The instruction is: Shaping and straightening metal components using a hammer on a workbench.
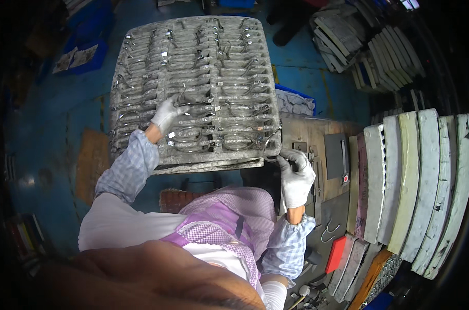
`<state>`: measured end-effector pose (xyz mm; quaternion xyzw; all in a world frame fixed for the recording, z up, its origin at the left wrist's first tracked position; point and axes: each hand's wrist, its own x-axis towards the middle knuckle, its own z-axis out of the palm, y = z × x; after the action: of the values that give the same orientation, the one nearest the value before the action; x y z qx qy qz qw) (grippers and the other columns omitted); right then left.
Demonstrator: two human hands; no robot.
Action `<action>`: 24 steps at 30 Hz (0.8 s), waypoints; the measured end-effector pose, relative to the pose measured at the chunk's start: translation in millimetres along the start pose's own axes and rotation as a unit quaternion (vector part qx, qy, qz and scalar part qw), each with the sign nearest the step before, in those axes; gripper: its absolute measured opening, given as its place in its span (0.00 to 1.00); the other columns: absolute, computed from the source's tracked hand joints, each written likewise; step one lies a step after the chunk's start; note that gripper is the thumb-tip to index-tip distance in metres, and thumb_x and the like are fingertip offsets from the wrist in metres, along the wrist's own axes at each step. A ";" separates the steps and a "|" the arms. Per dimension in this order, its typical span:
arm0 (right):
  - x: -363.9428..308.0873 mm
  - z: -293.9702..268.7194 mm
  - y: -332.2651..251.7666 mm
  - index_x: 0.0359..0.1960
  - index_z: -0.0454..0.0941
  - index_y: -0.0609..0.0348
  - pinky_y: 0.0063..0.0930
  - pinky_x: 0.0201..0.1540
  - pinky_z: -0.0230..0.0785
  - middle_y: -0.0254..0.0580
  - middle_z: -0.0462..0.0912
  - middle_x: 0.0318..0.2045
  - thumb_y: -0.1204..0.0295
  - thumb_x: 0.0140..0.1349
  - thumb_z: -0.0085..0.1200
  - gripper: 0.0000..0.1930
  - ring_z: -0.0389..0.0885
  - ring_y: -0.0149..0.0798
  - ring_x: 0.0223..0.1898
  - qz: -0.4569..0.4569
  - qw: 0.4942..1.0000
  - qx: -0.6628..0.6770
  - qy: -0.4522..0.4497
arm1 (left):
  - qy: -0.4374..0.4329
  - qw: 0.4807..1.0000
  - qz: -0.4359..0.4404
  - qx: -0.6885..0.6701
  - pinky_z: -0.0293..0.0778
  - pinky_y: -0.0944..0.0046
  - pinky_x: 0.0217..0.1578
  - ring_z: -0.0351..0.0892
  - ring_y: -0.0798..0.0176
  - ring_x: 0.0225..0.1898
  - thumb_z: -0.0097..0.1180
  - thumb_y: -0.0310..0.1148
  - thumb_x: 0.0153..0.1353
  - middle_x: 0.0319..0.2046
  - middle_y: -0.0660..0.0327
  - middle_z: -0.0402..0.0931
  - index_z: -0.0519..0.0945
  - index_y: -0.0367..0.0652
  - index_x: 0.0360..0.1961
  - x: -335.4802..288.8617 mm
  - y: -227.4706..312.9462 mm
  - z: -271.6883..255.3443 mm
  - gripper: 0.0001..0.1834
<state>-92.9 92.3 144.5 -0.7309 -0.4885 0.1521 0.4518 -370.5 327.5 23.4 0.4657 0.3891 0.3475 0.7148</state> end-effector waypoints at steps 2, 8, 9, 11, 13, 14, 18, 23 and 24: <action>9.5 6.0 -6.4 0.33 0.80 0.62 0.25 0.40 0.73 0.43 0.83 0.34 0.84 0.52 0.61 0.08 0.82 0.36 0.36 -0.004 1.000 -0.017 -0.004 | 0.021 0.995 0.011 0.100 0.78 0.68 0.42 0.82 0.62 0.38 0.62 0.26 0.58 0.42 0.53 0.80 0.73 0.32 0.50 0.6 -7.9 -4.2 0.20; 61.8 54.4 -28.5 0.34 0.81 0.58 0.26 0.37 0.75 0.43 0.83 0.34 0.84 0.50 0.60 0.10 0.83 0.40 0.33 -0.161 0.982 -0.014 -0.094 | 0.091 0.971 0.029 0.217 0.74 0.73 0.34 0.80 0.68 0.33 0.66 0.47 0.57 0.30 0.57 0.81 0.69 0.24 0.56 10.8 -11.0 -21.0 0.38; 71.5 68.0 -31.6 0.35 0.81 0.57 0.27 0.38 0.75 0.42 0.83 0.35 0.85 0.50 0.59 0.11 0.83 0.41 0.34 -0.185 0.977 -0.002 -0.105 | 0.090 0.938 0.042 0.333 0.74 0.71 0.32 0.79 0.68 0.32 0.62 0.54 0.58 0.30 0.52 0.82 0.71 0.22 0.53 11.7 -7.0 -28.3 0.40; 92.7 98.0 -36.7 0.37 0.80 0.55 0.29 0.40 0.75 0.40 0.82 0.37 0.85 0.50 0.56 0.14 0.83 0.42 0.37 -0.231 0.962 0.001 -0.144 | 0.050 0.935 0.039 0.348 0.75 0.71 0.33 0.80 0.67 0.32 0.61 0.55 0.58 0.31 0.50 0.82 0.73 0.22 0.51 10.9 1.4 -38.7 0.39; 112.8 127.9 -38.4 0.39 0.80 0.53 0.30 0.43 0.75 0.38 0.82 0.38 0.85 0.50 0.53 0.15 0.82 0.43 0.39 -0.250 0.944 -0.020 -0.214 | 0.052 0.906 0.106 0.405 0.76 0.69 0.34 0.82 0.65 0.32 0.60 0.50 0.60 0.33 0.49 0.83 0.78 0.27 0.47 5.0 11.1 -44.5 0.31; 120.8 142.0 -38.0 0.39 0.79 0.53 0.31 0.44 0.74 0.37 0.82 0.38 0.85 0.50 0.52 0.16 0.81 0.42 0.41 -0.257 0.932 -0.010 -0.253 | 0.049 0.906 0.108 0.407 0.76 0.69 0.34 0.82 0.65 0.32 0.60 0.50 0.60 0.33 0.49 0.83 0.78 0.27 0.47 1.8 16.0 -44.9 0.31; 134.7 203.0 -33.5 0.37 0.79 0.51 0.33 0.40 0.75 0.38 0.81 0.34 0.84 0.45 0.52 0.16 0.81 0.45 0.37 -0.274 0.909 0.005 -0.312 | 0.048 0.935 -0.076 0.344 0.79 0.68 0.25 0.82 0.67 0.29 0.54 0.33 0.64 0.38 0.58 0.81 0.78 0.35 0.50 -16.3 30.7 -39.2 0.16; 143.9 237.9 -8.9 0.34 0.80 0.51 0.33 0.39 0.75 0.39 0.82 0.32 0.84 0.46 0.52 0.15 0.82 0.46 0.36 -0.301 0.908 -0.006 -0.291 | 0.040 0.958 -0.019 0.282 0.80 0.71 0.27 0.83 0.67 0.30 0.49 0.22 0.64 0.40 0.58 0.81 0.78 0.35 0.49 -21.6 39.8 -51.3 0.14; 145.7 240.9 -3.0 0.33 0.80 0.52 0.33 0.40 0.75 0.40 0.83 0.32 0.84 0.45 0.51 0.14 0.82 0.46 0.36 -0.299 0.910 0.065 -0.280 | 0.068 0.956 -0.052 0.281 0.80 0.71 0.29 0.83 0.66 0.30 0.48 0.21 0.64 0.40 0.59 0.81 0.78 0.34 0.49 -22.2 40.8 -54.8 0.13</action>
<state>-185.0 340.0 47.5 -0.4467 -0.7799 0.2395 0.3672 -434.3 343.4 52.3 0.6021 0.5422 0.2170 0.5445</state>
